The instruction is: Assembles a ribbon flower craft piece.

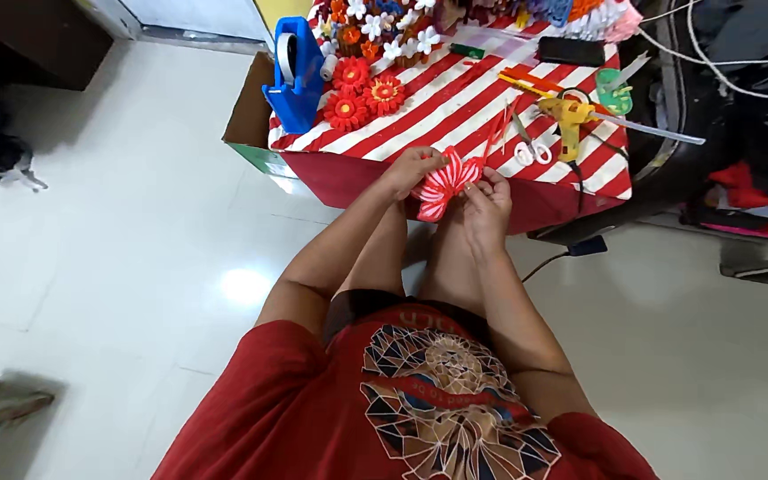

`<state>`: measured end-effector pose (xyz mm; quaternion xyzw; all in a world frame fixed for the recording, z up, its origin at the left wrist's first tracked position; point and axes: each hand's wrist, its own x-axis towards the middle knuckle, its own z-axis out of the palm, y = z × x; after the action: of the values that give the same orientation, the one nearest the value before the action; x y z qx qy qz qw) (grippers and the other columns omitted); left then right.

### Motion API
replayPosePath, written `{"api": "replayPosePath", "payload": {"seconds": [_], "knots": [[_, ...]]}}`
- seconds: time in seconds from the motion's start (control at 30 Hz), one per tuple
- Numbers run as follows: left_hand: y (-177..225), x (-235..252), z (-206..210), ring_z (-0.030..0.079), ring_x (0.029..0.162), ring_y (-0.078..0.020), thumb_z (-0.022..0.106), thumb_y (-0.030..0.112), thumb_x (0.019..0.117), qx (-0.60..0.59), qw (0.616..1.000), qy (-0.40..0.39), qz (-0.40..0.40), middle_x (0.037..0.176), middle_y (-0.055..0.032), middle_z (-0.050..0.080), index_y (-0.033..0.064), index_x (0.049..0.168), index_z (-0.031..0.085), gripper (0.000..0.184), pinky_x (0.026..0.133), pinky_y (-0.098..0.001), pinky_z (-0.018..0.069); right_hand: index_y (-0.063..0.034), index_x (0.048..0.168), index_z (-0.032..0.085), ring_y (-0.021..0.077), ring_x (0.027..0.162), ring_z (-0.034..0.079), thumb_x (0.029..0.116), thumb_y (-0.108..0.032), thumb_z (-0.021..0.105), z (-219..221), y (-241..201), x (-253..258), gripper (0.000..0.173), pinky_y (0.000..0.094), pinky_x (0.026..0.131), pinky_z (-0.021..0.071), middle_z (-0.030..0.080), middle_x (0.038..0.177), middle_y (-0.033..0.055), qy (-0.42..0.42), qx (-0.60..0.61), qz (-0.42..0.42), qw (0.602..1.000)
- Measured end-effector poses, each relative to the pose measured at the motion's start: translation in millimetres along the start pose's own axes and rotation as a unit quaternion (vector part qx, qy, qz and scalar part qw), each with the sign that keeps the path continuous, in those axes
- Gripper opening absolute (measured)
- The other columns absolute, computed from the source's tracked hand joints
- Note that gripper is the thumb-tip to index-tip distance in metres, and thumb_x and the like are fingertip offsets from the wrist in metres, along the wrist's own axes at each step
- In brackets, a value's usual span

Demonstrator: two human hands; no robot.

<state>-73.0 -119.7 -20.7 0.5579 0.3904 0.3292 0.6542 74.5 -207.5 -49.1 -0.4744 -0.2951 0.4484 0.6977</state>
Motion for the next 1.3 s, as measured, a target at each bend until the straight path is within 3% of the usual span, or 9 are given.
{"api": "replayPosePath", "payload": {"seconds": [0.13,0.3,0.6,0.7,0.83,0.97,1.07,1.2,1.3], "knots": [[19.3,44.9,-15.3,0.059,0.068,-0.0094,0.055,0.016,0.104,0.086,0.994,-0.052,-0.041,0.079,-0.0039,0.062,0.0005,0.098,0.063,0.018,0.065,-0.0292,0.0514,-0.0057,0.129,0.046,0.0086,0.064,0.061,0.0933,0.006,0.06,11.2,11.7,28.5,0.04,0.0267,0.061,0.0567,0.059,0.082,-0.0006,0.043,0.018,0.023,0.999],[23.2,92.4,-27.3,0.061,0.074,-0.0101,0.058,0.019,0.1027,0.139,0.983,-0.094,-0.078,0.088,-0.0061,0.065,-0.0004,0.107,0.066,0.022,0.071,-0.0311,0.0533,-0.0033,0.132,0.043,0.0095,0.059,0.059,0.094,0.006,0.06,17.6,22.7,54.3,0.043,0.026,0.054,0.0539,0.059,0.081,0.0024,0.074,0.023,0.03,0.997],[15.0,112.2,-27.9,0.06,0.079,-0.0116,0.061,0.018,0.102,0.215,0.967,-0.121,-0.06,0.092,-0.0092,0.064,-0.0024,0.107,0.065,0.022,0.077,-0.033,0.0519,-0.0044,0.132,0.04,0.0092,0.051,0.058,0.0921,0.007,0.064,11.9,43.6,63.9,0.048,0.0254,0.048,0.0536,0.06,0.074,0.0015,0.085,-0.013,-0.008,0.996],[15.5,114.9,-27.8,0.062,0.09,-0.0188,0.063,0.019,0.1011,0.276,0.954,-0.111,-0.02,0.101,-0.0149,0.066,-0.0037,0.107,0.066,0.024,0.086,-0.0405,0.0512,-0.0047,0.135,0.037,0.0093,0.049,0.058,0.0922,0.008,0.064,12.6,46.2,65.4,0.051,0.026,0.047,0.0537,0.06,0.071,0.0014,0.08,-0.02,-0.029,0.996],[13.6,115.9,-24.3,0.064,0.111,-0.0332,0.067,0.019,0.0984,0.372,0.924,-0.078,0.042,0.115,-0.023,0.068,-0.0061,0.114,0.068,0.03,0.101,-0.0519,0.0478,-0.0024,0.138,0.036,0.0095,0.049,0.058,0.092,0.006,0.065,13.2,48.3,65.3,0.055,0.0266,0.046,0.0532,0.062,0.073,0.0027,0.086,-0.037,-0.033,0.995],[11.6,108.4,-17.9,0.066,0.105,-0.0346,0.064,0.02,0.1005,0.368,0.928,-0.025,0.043,0.112,-0.0245,0.068,-0.0063,0.127,0.06,0.037,0.098,-0.0507,0.051,-0.0024,0.138,0.035,0.0099,0.048,0.058,0.0925,0.006,0.065,14.4,46.3,65.5,0.055,0.0267,0.046,0.0535,0.062,0.074,0.0036,0.093,-0.041,-0.029,0.994],[6.4,102.7,-19.0,0.068,0.104,-0.0317,0.057,0.022,0.105,0.372,0.924,0.013,0.09,0.112,-0.022,0.069,-0.006,0.129,0.058,0.037,0.098,-0.0475,0.052,-0.002,0.137,0.036,0.01,0.048,0.058,0.0933,0.006,0.064,16.0,44.8,65.0,0.053,0.0271,0.047,0.054,0.063,0.073,0.0038,0.091,-0.045,-0.026,0.995],[4.0,77.5,-19.5,0.054,0.131,-0.039,0.057,0.02,0.103,0.351,0.906,0.131,0.198,0.134,-0.0251,0.061,-0.0046,0.134,0.059,0.04,0.113,-0.0507,0.041,-0.0017,0.136,0.036,0.0097,0.048,0.058,0.0932,0.005,0.064,16.6,44.3,64.7,0.052,0.0264,0.047,0.0539,0.062,0.073,0.0036,0.093,-0.048,-0.027,0.994],[-12.1,30.0,-2.3,0.061,0.115,-0.0275,0.053,0.013,0.1021,0.176,0.917,0.249,0.257,0.122,-0.0236,0.062,-0.0096,0.129,0.056,0.036,0.097,-0.0401,0.0523,-0.0007,0.137,0.036,0.0091,0.05,0.059,0.0933,0.005,0.065,14.8,46.5,66.0,0.052,0.0257,0.047,0.0538,0.063,0.074,0.0041,0.096,-0.054,-0.032,0.993]]}}
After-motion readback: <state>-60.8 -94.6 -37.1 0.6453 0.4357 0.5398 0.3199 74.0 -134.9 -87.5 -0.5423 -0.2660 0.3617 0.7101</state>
